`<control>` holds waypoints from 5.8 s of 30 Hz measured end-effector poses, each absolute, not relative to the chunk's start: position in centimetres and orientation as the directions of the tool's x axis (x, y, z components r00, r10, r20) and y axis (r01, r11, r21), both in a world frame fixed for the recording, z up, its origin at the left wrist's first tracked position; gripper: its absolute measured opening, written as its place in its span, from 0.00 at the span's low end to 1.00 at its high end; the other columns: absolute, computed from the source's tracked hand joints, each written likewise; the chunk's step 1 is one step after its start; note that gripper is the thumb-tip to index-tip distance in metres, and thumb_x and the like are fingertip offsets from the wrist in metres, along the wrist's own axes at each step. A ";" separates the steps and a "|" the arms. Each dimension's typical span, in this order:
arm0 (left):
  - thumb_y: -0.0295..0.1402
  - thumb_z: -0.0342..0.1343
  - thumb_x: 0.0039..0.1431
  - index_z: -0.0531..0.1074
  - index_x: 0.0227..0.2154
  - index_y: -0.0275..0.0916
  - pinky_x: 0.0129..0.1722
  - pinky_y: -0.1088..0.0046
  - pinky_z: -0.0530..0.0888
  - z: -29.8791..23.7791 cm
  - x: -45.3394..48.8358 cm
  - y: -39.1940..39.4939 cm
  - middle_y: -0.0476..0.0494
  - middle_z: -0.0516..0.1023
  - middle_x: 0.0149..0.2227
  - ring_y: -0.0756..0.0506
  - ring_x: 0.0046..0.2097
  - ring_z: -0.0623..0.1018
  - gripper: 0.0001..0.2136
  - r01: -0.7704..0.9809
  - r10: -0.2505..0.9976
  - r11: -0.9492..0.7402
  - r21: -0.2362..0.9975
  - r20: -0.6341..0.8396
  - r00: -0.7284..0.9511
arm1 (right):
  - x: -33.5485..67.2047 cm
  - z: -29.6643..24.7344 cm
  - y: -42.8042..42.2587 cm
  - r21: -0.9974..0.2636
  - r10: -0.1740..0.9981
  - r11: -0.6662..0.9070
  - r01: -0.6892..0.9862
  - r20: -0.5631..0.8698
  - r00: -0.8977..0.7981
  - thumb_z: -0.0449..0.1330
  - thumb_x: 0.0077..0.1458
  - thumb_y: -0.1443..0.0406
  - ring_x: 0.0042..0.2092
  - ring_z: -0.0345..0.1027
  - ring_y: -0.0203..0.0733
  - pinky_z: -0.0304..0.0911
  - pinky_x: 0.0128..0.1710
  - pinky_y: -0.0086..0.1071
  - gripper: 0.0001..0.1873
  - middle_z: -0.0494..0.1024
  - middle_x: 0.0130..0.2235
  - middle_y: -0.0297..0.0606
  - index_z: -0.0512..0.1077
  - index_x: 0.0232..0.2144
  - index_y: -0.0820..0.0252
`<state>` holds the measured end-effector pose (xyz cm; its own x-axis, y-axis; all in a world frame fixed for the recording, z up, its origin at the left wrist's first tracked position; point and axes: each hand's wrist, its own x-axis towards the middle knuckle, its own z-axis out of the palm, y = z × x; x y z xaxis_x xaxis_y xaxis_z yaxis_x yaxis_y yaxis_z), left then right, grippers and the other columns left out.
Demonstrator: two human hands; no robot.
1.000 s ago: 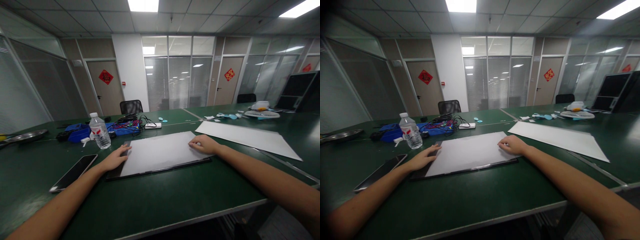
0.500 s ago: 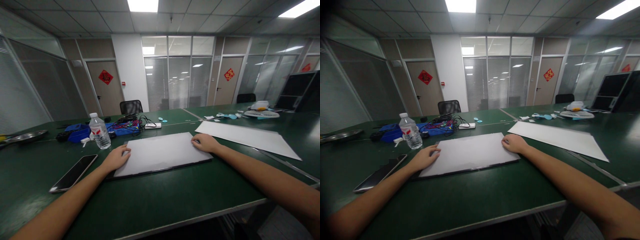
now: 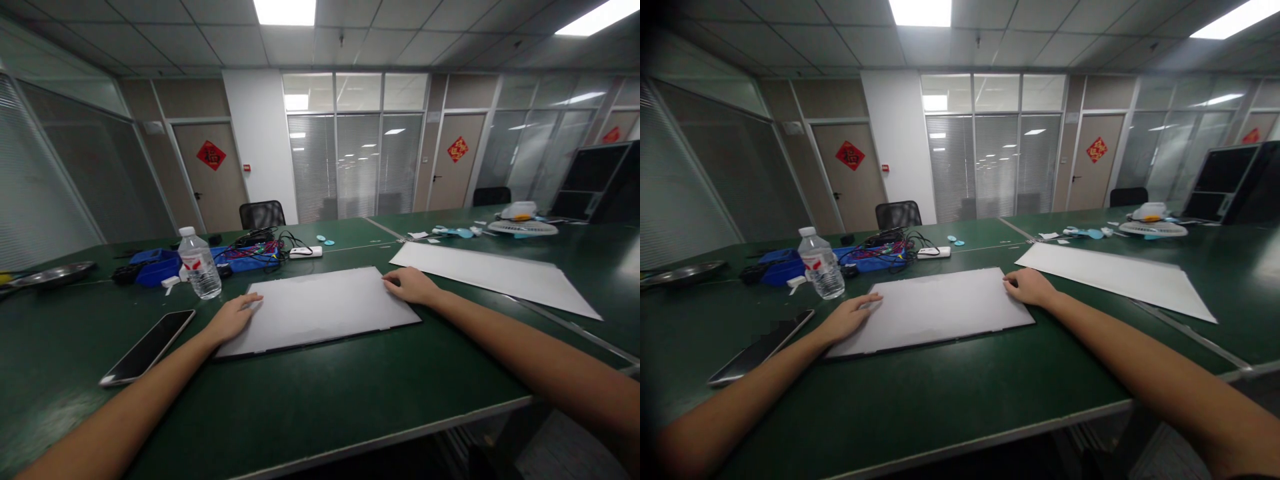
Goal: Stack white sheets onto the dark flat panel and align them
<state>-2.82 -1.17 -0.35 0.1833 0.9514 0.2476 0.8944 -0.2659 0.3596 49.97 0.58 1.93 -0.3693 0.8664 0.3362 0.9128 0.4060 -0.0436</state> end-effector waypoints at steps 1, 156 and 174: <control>0.36 0.48 0.55 0.75 0.59 0.41 0.68 0.59 0.61 -0.3 -2.8 -1.3 0.44 0.72 0.65 0.39 0.67 0.69 0.28 0.887 0.951 -0.268 0.376 0.251 0.181 | 50.2 1.9 0.7 -0.065 0.865 0.418 0.906 0.333 -0.375 0.53 0.64 0.53 0.46 0.78 0.50 0.69 0.49 0.39 0.25 0.84 0.47 0.43 0.80 0.52 0.60; 0.47 0.48 0.59 0.76 0.56 0.35 0.66 0.59 0.66 0.3 -1.4 -2.1 0.34 0.73 0.64 0.35 0.63 0.73 0.29 0.939 0.941 -0.250 0.236 0.288 0.178 | 59.2 0.7 5.1 0.080 0.955 -0.108 0.991 0.284 0.081 0.50 0.66 0.62 0.49 0.75 0.56 0.67 0.45 0.44 0.21 0.80 0.49 0.58 0.80 0.48 0.64; 0.46 0.46 0.60 0.74 0.58 0.32 0.67 0.58 0.64 -0.1 -1.5 -2.0 0.31 0.72 0.64 0.35 0.64 0.72 0.30 0.941 0.939 -0.263 0.213 0.281 0.199 | 47.3 3.0 -2.0 0.108 0.579 0.747 0.656 0.380 -0.721 0.51 0.67 0.55 0.35 0.75 0.43 0.62 0.37 0.34 0.19 0.83 0.33 0.40 0.79 0.38 0.55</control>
